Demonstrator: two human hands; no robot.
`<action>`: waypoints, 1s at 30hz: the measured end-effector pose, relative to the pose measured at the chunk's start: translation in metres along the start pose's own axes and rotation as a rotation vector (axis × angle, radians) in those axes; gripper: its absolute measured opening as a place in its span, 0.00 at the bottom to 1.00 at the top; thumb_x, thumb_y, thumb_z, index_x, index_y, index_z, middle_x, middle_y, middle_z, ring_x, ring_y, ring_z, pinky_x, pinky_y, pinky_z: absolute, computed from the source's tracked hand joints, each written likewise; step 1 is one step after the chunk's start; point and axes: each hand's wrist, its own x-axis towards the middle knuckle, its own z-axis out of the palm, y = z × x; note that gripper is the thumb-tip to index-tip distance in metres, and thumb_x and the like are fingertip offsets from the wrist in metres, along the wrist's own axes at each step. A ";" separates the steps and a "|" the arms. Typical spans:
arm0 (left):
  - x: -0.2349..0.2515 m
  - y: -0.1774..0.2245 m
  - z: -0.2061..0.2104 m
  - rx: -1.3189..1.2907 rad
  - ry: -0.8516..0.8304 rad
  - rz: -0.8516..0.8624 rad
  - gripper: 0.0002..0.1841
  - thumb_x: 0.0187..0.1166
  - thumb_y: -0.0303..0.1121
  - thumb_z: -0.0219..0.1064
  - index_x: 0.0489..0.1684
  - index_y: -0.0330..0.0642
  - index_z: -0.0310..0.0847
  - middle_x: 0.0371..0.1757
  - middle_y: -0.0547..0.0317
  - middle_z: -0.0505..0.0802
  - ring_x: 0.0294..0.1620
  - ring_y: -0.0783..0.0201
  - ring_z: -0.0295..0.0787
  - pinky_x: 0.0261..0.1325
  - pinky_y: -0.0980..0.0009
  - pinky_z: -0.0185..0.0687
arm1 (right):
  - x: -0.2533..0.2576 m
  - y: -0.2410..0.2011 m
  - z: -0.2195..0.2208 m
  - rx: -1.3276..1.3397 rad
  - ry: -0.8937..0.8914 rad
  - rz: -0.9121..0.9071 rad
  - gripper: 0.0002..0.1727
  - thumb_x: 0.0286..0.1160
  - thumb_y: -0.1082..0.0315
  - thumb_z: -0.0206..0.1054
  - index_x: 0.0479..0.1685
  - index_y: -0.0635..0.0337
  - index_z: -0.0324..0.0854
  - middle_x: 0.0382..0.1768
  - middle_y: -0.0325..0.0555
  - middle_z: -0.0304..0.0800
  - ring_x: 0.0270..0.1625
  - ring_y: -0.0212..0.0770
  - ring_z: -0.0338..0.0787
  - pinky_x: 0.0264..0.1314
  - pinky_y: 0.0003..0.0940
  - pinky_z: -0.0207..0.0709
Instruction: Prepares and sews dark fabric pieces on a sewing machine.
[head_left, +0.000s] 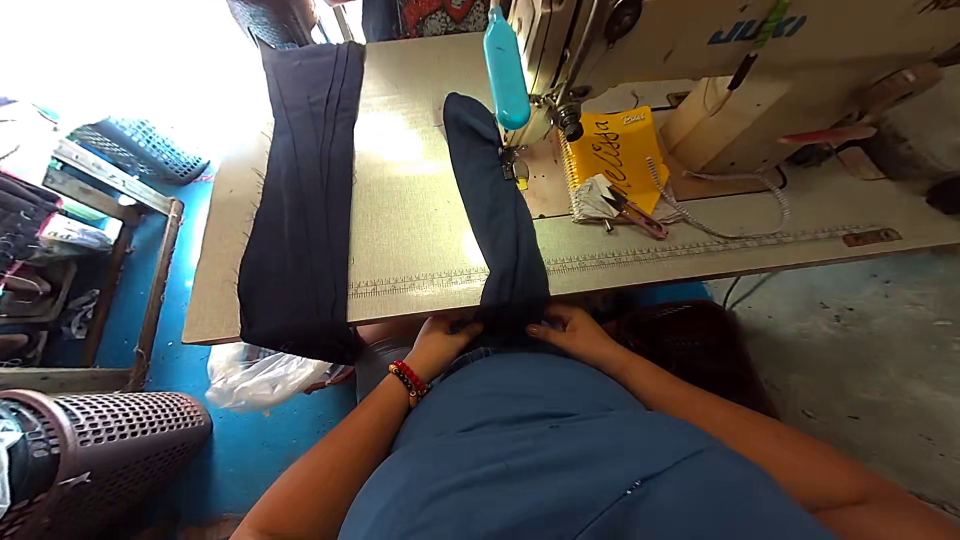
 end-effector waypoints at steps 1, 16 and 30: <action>-0.003 -0.001 -0.002 0.020 -0.017 0.022 0.15 0.82 0.38 0.69 0.53 0.35 0.88 0.52 0.55 0.93 0.54 0.73 0.87 0.65 0.70 0.80 | -0.001 -0.002 0.000 0.062 -0.026 -0.030 0.11 0.72 0.66 0.73 0.46 0.65 0.86 0.42 0.33 0.91 0.46 0.19 0.87 0.56 0.20 0.81; -0.122 0.081 -0.067 0.639 0.393 0.529 0.14 0.87 0.38 0.55 0.56 0.51 0.87 0.44 0.66 0.92 0.43 0.75 0.87 0.47 0.74 0.82 | -0.007 -0.112 0.039 -0.229 -0.433 -0.676 0.16 0.85 0.63 0.63 0.32 0.66 0.85 0.31 0.49 0.88 0.42 0.36 0.88 0.49 0.31 0.80; -0.149 0.094 -0.081 0.790 0.266 0.241 0.17 0.80 0.48 0.60 0.37 0.48 0.90 0.39 0.62 0.92 0.43 0.69 0.88 0.47 0.66 0.83 | -0.006 -0.163 0.133 -0.283 -0.918 -0.900 0.12 0.80 0.72 0.64 0.55 0.64 0.90 0.44 0.55 0.94 0.53 0.52 0.93 0.56 0.50 0.83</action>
